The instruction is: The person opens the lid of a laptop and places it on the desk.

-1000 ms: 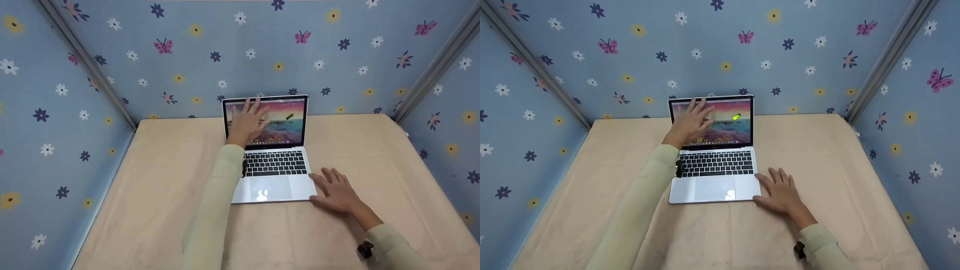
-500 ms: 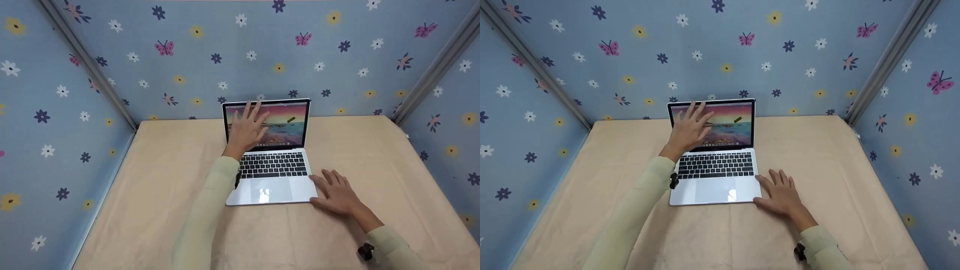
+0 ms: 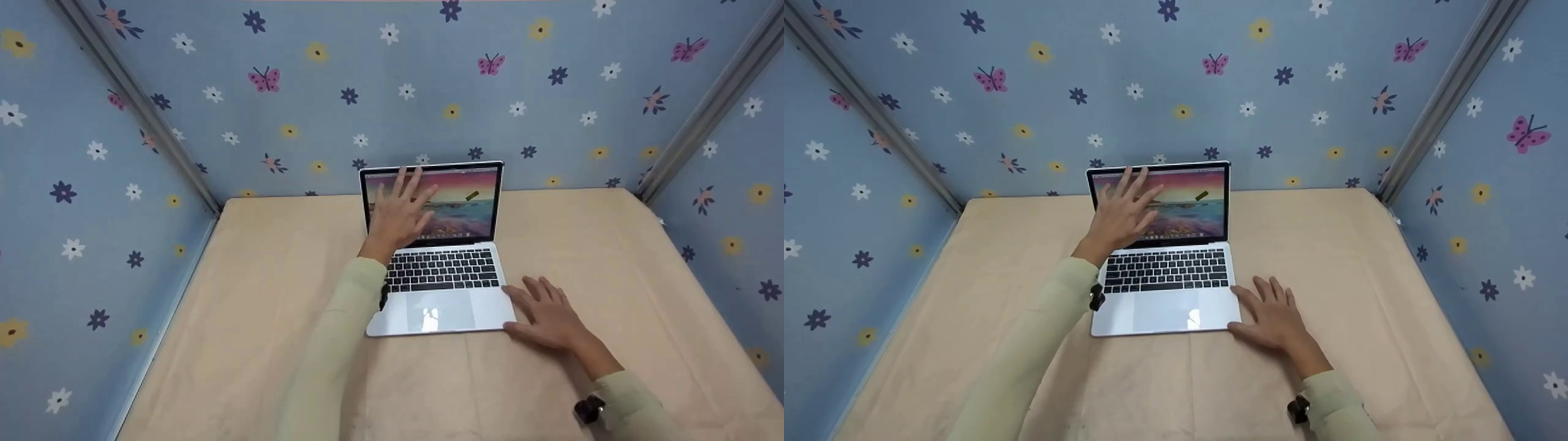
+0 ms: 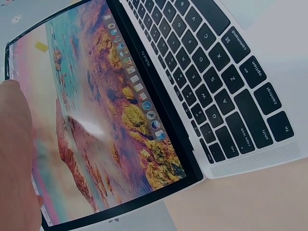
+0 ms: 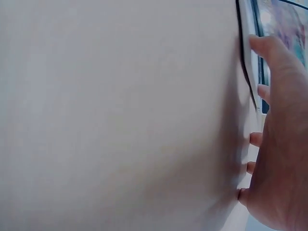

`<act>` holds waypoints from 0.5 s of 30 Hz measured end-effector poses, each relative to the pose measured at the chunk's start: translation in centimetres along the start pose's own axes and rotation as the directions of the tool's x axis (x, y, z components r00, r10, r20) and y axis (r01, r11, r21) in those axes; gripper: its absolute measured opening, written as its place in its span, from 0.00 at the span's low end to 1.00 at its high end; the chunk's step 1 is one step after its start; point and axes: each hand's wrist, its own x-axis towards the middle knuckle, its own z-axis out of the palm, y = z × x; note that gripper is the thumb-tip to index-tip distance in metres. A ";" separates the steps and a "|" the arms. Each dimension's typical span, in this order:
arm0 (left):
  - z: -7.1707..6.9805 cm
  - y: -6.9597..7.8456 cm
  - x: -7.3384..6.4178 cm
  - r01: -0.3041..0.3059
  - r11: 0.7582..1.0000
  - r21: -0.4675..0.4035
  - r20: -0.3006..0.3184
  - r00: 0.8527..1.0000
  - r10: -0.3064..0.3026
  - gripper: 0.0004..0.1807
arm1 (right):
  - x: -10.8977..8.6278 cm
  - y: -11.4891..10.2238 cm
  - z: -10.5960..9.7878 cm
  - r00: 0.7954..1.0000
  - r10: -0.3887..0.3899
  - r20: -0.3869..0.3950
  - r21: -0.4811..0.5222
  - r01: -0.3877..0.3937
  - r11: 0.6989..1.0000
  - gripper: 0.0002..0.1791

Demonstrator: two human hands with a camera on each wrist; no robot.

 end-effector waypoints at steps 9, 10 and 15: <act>-0.3 -0.2 -0.2 0.014 0.999 -0.050 0.007 1.000 -0.014 0.34 | 0.6 0.6 -0.6 1.000 -0.023 0.019 0.050 0.022 0.999 0.47; -0.3 -0.2 -0.3 0.013 0.998 -0.059 0.006 1.000 -0.012 0.34 | 0.7 0.7 -0.7 0.999 -0.025 0.019 0.065 0.024 0.998 0.46; -0.4 -0.7 -1.0 0.022 0.993 -0.116 0.019 1.000 -0.020 0.34 | 0.6 1.2 -1.7 1.000 -0.018 0.007 0.130 0.017 0.991 0.42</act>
